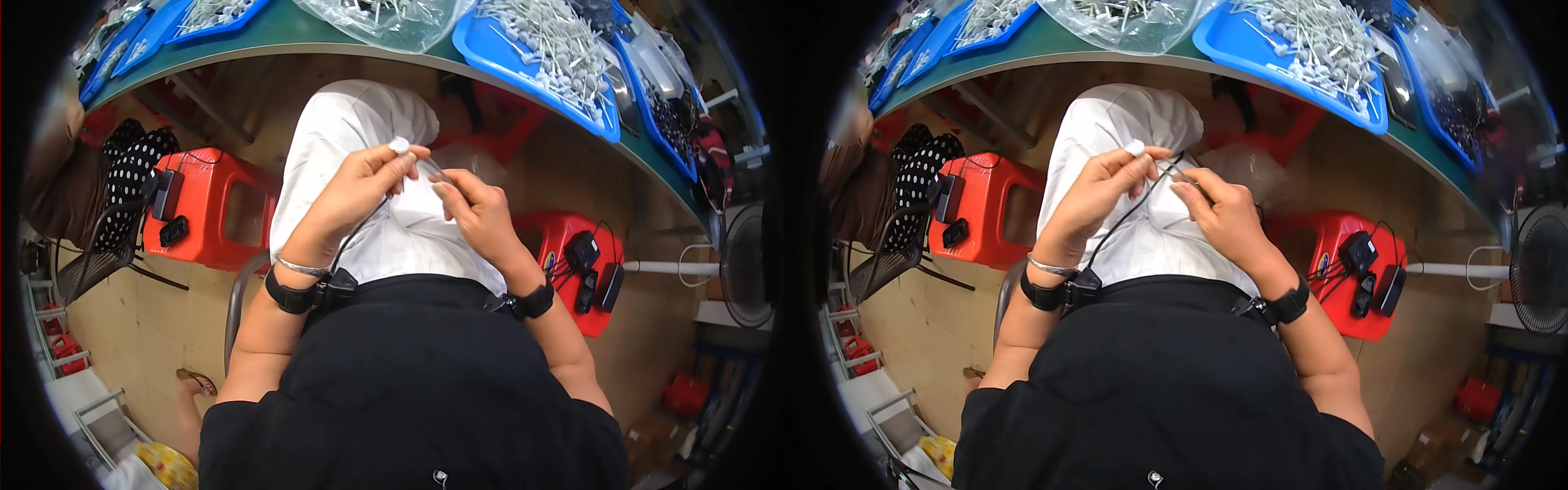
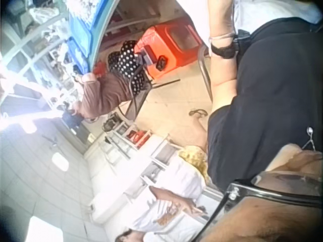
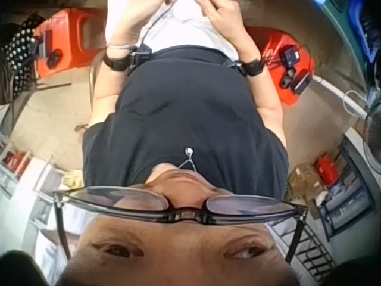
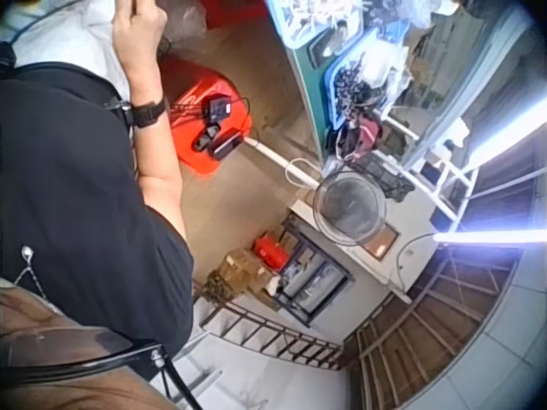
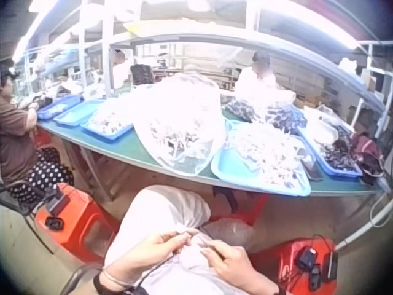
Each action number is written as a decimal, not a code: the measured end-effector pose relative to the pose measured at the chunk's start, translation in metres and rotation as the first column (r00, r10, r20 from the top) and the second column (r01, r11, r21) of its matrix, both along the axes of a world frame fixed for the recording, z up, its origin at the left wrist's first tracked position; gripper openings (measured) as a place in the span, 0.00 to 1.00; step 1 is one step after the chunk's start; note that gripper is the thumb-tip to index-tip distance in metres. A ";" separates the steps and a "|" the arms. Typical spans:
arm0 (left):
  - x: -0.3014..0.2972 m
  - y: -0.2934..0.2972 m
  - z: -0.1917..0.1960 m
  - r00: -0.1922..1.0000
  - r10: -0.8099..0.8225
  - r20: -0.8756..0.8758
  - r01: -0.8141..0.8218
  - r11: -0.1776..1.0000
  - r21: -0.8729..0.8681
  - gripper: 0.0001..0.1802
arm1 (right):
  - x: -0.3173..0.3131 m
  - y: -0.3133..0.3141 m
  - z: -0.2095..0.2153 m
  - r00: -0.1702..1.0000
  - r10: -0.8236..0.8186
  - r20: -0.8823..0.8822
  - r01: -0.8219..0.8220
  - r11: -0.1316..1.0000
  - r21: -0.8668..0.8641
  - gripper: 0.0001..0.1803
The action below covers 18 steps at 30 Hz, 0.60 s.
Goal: Manually assembling small white plastic connectors by inserting and bending metal wires using a small tool.
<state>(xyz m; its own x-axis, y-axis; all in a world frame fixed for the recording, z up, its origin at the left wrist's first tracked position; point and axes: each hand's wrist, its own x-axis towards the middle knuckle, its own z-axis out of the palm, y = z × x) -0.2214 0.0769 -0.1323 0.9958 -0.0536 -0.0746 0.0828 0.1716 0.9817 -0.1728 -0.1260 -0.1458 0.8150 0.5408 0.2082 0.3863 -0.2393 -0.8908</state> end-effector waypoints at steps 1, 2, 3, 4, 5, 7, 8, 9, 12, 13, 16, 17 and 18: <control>0.000 -0.001 0.000 0.999 -0.008 -0.034 0.009 1.000 0.015 0.17 | 0.001 -0.001 0.001 1.000 0.013 0.007 -0.013 1.000 0.005 0.11; -0.001 -0.002 0.002 0.999 -0.016 -0.041 0.017 1.000 0.018 0.17 | 0.002 -0.003 0.006 1.000 -0.027 -0.012 0.027 1.000 0.012 0.11; -0.003 -0.004 0.002 0.999 -0.014 -0.042 0.016 0.999 0.028 0.16 | 0.000 -0.007 0.009 0.997 -0.071 -0.038 0.072 0.997 0.015 0.11; -0.004 -0.006 0.002 0.999 -0.013 -0.042 0.014 0.999 0.038 0.15 | -0.001 -0.010 0.011 0.998 -0.059 -0.035 0.060 0.998 0.017 0.11; -0.006 -0.008 0.002 0.999 -0.001 -0.039 0.002 0.999 0.040 0.15 | -0.001 -0.013 0.013 0.998 -0.059 -0.039 0.059 0.998 -0.008 0.11; -0.008 -0.011 0.000 0.996 -0.045 -0.073 0.049 0.997 0.057 0.15 | 0.000 -0.015 0.015 0.998 -0.050 -0.024 0.048 0.997 -0.056 0.11; -0.009 -0.011 -0.006 0.997 -0.069 -0.043 0.071 0.996 0.057 0.16 | 0.001 -0.015 0.013 0.999 -0.039 -0.016 0.038 0.998 -0.049 0.11; -0.010 -0.012 -0.008 0.996 -0.078 -0.036 0.080 0.995 0.061 0.16 | 0.001 -0.014 0.010 0.999 -0.049 -0.022 0.049 0.999 -0.018 0.11; -0.009 -0.010 -0.012 0.996 -0.084 -0.004 0.084 0.992 0.096 0.17 | 0.003 -0.013 0.011 0.998 -0.057 -0.025 0.057 0.998 0.025 0.11; -0.008 -0.010 -0.010 0.997 -0.076 -0.019 0.078 0.988 0.130 0.17 | 0.004 -0.013 0.011 0.999 -0.044 0.012 0.044 0.999 0.013 0.11; -0.008 -0.010 -0.007 0.999 -0.035 -0.020 0.038 0.983 0.180 0.16 | 0.007 -0.013 0.014 0.997 -0.016 0.078 0.017 1.000 -0.018 0.11; -0.007 -0.011 -0.007 1.000 -0.012 0.000 0.012 0.983 0.185 0.15 | 0.008 -0.013 0.014 0.993 -0.016 0.113 0.018 1.000 -0.024 0.11; -0.006 -0.012 -0.007 1.000 0.009 0.016 -0.012 0.982 0.188 0.14 | 0.009 -0.014 0.014 0.989 -0.017 0.144 0.021 0.999 -0.030 0.11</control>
